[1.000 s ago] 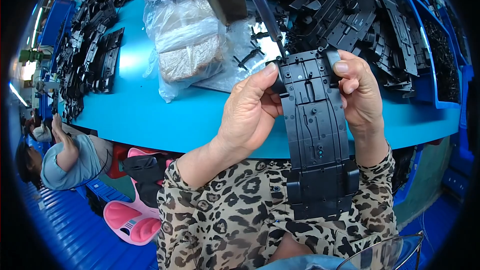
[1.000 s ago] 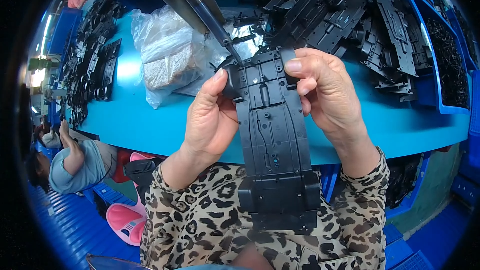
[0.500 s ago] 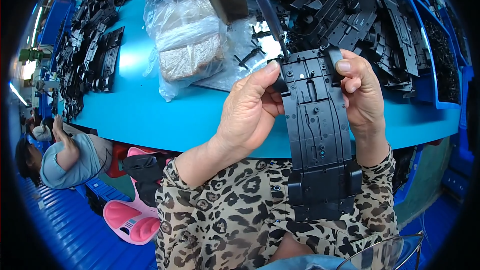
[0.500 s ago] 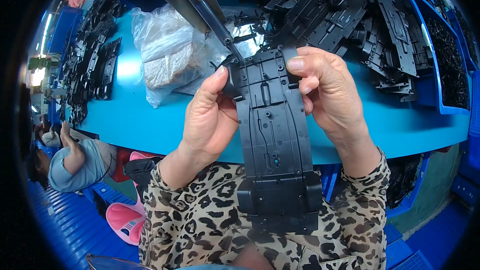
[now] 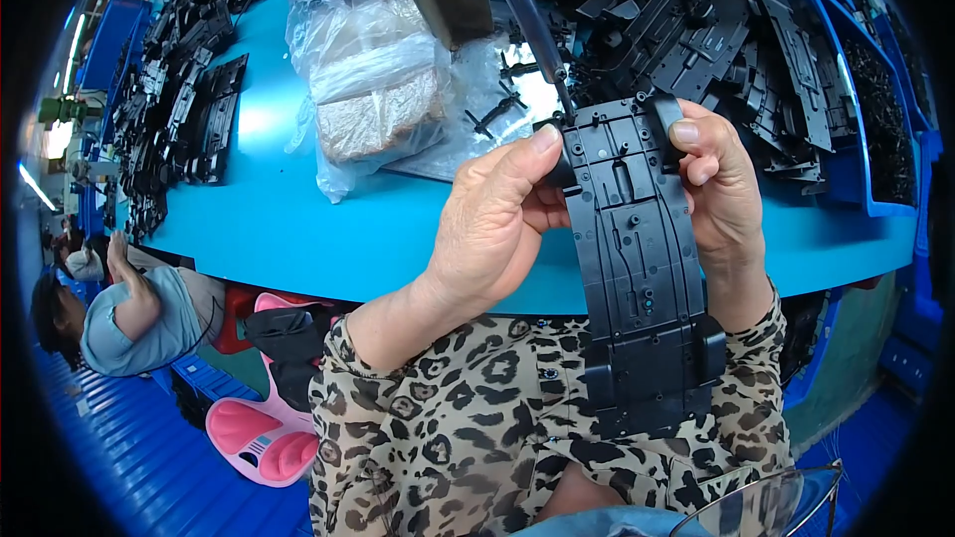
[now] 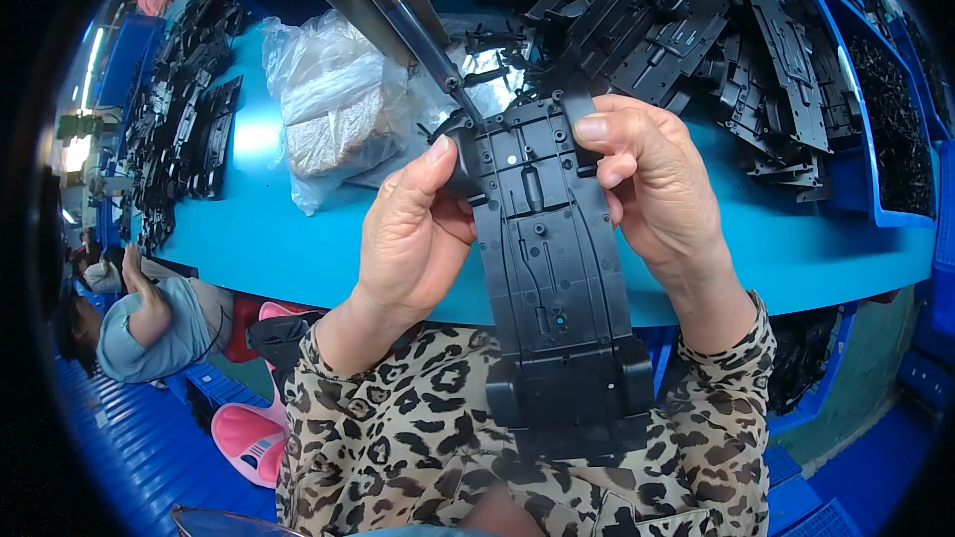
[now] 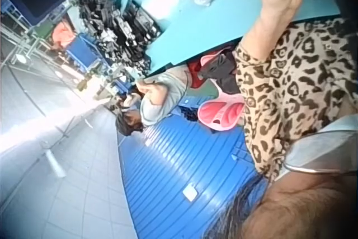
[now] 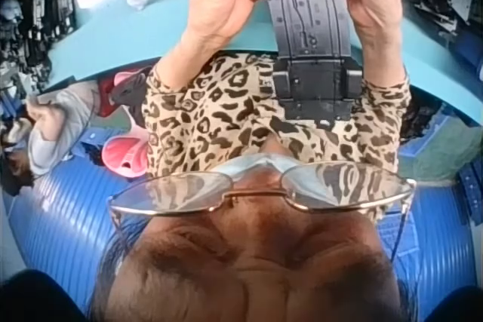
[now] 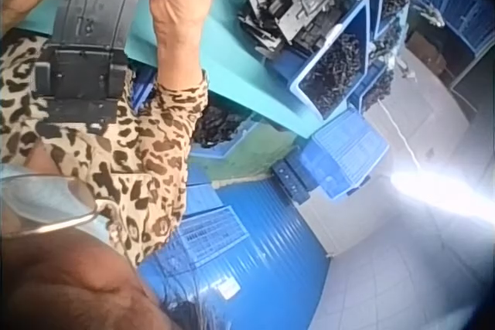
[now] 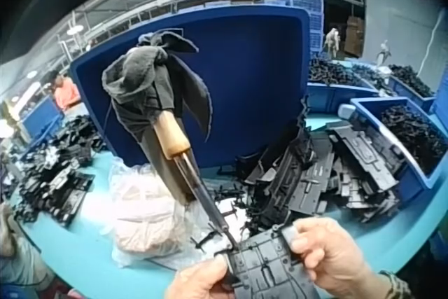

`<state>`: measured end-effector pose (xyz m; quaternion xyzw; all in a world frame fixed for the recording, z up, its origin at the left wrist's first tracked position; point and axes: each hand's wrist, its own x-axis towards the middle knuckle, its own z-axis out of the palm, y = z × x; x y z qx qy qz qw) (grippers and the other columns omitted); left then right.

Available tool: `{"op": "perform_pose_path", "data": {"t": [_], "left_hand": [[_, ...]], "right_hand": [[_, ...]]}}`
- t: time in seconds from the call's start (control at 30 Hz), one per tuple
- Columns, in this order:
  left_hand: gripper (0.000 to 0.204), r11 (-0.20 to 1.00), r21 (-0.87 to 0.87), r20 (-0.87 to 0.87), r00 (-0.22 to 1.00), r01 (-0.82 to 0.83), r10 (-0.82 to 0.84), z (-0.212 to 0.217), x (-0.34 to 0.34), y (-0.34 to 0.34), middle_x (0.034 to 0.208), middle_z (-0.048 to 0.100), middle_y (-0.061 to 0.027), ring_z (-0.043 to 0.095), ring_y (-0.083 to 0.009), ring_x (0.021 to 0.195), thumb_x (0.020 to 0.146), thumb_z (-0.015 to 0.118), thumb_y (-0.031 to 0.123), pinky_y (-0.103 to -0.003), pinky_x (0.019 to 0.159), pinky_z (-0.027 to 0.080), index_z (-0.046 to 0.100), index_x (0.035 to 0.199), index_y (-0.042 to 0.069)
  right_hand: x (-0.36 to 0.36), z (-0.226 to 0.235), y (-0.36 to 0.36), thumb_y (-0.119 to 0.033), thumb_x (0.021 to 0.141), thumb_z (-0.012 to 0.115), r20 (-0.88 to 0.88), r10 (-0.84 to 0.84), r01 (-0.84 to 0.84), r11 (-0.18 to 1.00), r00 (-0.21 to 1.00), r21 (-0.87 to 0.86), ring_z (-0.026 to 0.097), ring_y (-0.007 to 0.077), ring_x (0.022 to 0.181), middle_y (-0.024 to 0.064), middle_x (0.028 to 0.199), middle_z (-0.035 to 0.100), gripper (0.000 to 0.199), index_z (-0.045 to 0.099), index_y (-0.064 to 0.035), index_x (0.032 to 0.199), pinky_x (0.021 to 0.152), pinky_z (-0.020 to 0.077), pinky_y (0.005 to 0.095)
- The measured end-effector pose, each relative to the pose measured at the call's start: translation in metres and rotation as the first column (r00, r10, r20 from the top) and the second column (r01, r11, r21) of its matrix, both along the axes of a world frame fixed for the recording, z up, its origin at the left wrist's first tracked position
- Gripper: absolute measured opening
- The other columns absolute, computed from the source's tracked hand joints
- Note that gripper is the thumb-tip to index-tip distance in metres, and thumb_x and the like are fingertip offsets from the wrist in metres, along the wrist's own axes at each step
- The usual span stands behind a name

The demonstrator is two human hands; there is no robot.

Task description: Assembling the chassis and components of a black toy truck using a suspended power screwdriver on an assembly line.

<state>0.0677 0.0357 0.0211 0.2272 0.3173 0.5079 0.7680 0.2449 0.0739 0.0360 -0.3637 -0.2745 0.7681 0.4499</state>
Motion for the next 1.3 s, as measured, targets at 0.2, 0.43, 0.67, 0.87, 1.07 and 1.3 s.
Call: {"op": "perform_pose_path", "data": {"t": [0.2, 0.43, 0.67, 0.87, 1.07, 1.3], "left_hand": [[0.033, 0.998, 0.002, -0.045, 0.997, -0.056, 0.056, 0.003, 0.005, -0.003, 0.082, 0.057, -0.007, 0.054, -0.0115, 0.07, 0.086, 0.045, 0.03, -0.026, 0.063, 0.047, 0.056, 0.09, -0.001], [0.033, 1.0, 0.019, -0.034, 0.999, -0.023, 0.024, -0.012, 0.001, -0.004, 0.084, 0.057, -0.0081, 0.055, -0.013, 0.072, 0.087, 0.043, 0.03, -0.028, 0.067, 0.047, 0.055, 0.092, -0.001], [0.032, 0.999, -0.032, 0.053, 0.998, -0.028, 0.029, -0.014, 0.0, 0.002, 0.089, 0.058, -0.0104, 0.057, -0.0173, 0.077, 0.087, 0.041, 0.026, -0.031, 0.069, 0.047, 0.053, 0.095, -0.002], [0.03, 0.993, -0.108, 0.145, 0.987, -0.05, 0.066, -0.009, 0.0, 0.012, 0.089, 0.057, -0.0122, 0.057, -0.0194, 0.076, 0.087, 0.041, 0.023, -0.034, 0.067, 0.049, 0.051, 0.096, -0.004], [0.024, 0.983, -0.175, 0.152, 0.985, -0.06, 0.087, -0.007, -0.002, 0.02, 0.083, 0.057, -0.0101, 0.056, -0.0188, 0.069, 0.085, 0.044, 0.021, -0.034, 0.062, 0.048, 0.05, 0.091, -0.001], [0.021, 0.972, -0.22, 0.137, 0.984, -0.083, 0.115, -0.007, -0.003, 0.026, 0.076, 0.054, -0.0073, 0.055, -0.0177, 0.065, 0.083, 0.047, 0.022, -0.032, 0.057, 0.047, 0.05, 0.086, 0.002]], "right_hand": [[-0.001, -0.003, 0.001, -0.013, 0.071, 0.056, 0.069, 0.035, -0.039, 0.997, 0.997, 0.063, 0.042, 0.0003, 0.037, -0.0029, 0.053, 0.05, 0.021, 0.055, 0.005, 0.083, 0.032, 0.0347, 0.0115], [-0.002, -0.007, 0.001, -0.012, 0.071, 0.056, 0.023, 0.03, -0.032, 0.997, 0.999, 0.068, 0.044, -0.0003, 0.04, -0.0029, 0.055, 0.05, 0.021, 0.055, 0.0052, 0.084, 0.032, 0.0343, 0.0118], [-0.006, -0.01, 0.006, -0.012, 0.072, 0.058, 0.087, 0.011, -0.012, 1.0, 0.996, 0.014, 0.043, 0.0008, 0.039, -0.0052, 0.052, 0.047, 0.011, 0.052, -0.0058, 0.066, 0.032, 0.0327, 0.013], [-0.005, -0.014, 0.01, -0.015, 0.072, 0.058, 0.063, -0.012, 0.016, 0.998, 0.998, -0.061, 0.041, 0.0057, 0.033, -0.0053, 0.047, 0.045, 0.014, 0.051, -0.0079, 0.062, 0.031, 0.0306, 0.0167], [-0.005, -0.013, 0.013, -0.017, 0.073, 0.057, 0.027, -0.034, 0.035, 0.997, 0.999, -0.073, 0.042, 0.0082, 0.033, -0.0038, 0.049, 0.046, 0.021, 0.048, -0.0108, 0.055, 0.031, 0.0297, 0.0192], [-0.011, -0.006, 0.016, -0.017, 0.073, 0.057, 0.082, -0.057, 0.071, 0.982, 0.995, -0.176, 0.041, 0.0075, 0.034, -0.0036, 0.05, 0.046, 0.023, 0.045, -0.0127, 0.054, 0.031, 0.0288, 0.0187]]}}
